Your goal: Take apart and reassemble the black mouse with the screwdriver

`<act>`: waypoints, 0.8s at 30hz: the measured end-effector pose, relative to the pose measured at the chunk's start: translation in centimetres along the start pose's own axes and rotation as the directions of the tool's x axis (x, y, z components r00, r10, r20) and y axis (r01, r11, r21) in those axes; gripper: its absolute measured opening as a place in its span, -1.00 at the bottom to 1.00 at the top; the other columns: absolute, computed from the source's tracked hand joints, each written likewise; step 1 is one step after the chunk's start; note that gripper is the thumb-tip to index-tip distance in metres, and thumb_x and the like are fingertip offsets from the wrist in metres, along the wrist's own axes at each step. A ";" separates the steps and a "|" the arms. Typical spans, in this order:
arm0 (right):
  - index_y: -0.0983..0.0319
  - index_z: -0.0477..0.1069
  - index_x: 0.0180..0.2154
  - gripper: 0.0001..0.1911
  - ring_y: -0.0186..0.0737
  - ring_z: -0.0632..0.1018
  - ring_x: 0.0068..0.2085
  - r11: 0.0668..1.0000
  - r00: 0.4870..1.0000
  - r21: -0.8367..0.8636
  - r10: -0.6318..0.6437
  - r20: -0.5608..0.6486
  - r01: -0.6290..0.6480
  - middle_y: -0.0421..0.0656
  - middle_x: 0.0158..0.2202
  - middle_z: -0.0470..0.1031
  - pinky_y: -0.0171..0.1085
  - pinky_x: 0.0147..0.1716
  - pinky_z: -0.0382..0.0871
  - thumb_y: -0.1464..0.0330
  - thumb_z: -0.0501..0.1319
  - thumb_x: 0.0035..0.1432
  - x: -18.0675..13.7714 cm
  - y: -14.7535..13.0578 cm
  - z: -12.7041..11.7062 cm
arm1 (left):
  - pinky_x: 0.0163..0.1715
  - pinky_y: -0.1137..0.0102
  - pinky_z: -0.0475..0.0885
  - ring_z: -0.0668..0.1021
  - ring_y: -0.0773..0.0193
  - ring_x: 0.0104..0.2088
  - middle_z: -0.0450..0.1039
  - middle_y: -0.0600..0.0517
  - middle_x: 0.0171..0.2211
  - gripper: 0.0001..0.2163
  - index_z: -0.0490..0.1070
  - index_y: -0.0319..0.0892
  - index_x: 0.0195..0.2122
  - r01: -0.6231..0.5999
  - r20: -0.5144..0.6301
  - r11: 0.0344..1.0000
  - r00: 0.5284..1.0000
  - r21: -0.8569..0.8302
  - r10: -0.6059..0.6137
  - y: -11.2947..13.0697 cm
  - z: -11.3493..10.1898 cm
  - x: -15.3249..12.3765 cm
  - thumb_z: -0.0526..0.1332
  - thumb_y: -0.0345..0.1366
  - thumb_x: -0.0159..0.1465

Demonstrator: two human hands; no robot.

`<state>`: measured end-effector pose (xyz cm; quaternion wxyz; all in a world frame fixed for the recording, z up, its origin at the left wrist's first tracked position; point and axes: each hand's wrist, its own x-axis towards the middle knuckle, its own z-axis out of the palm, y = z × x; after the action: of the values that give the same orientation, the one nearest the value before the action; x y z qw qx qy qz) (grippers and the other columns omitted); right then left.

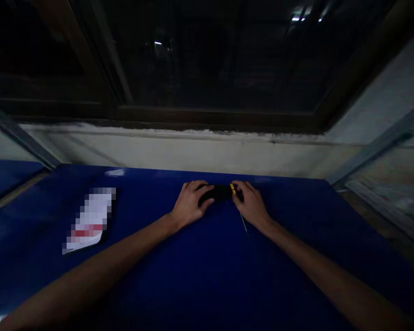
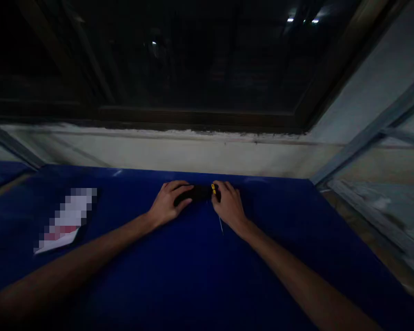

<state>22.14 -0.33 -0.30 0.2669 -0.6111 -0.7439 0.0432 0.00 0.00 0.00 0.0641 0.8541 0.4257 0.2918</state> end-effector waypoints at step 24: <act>0.15 0.08 0.06 -0.44 -0.33 0.51 -0.58 0.876 0.982 0.464 -0.049 -0.182 0.129 -0.16 -0.30 0.47 -0.33 -0.60 0.39 0.39 0.18 0.00 5.5 -5.0 -8.2 | -0.04 0.15 0.27 0.40 0.12 0.00 0.36 -0.04 0.02 -0.67 0.32 -0.10 0.04 -0.040 -0.009 0.999 0.999 -0.033 0.040 0.3 0.2 0.1 0.16 -0.22 0.25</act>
<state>20.82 1.40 10.48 0.4703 -0.4938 -0.7135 0.1607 0.29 -0.09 -0.01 0.0705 0.8600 0.4039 0.3038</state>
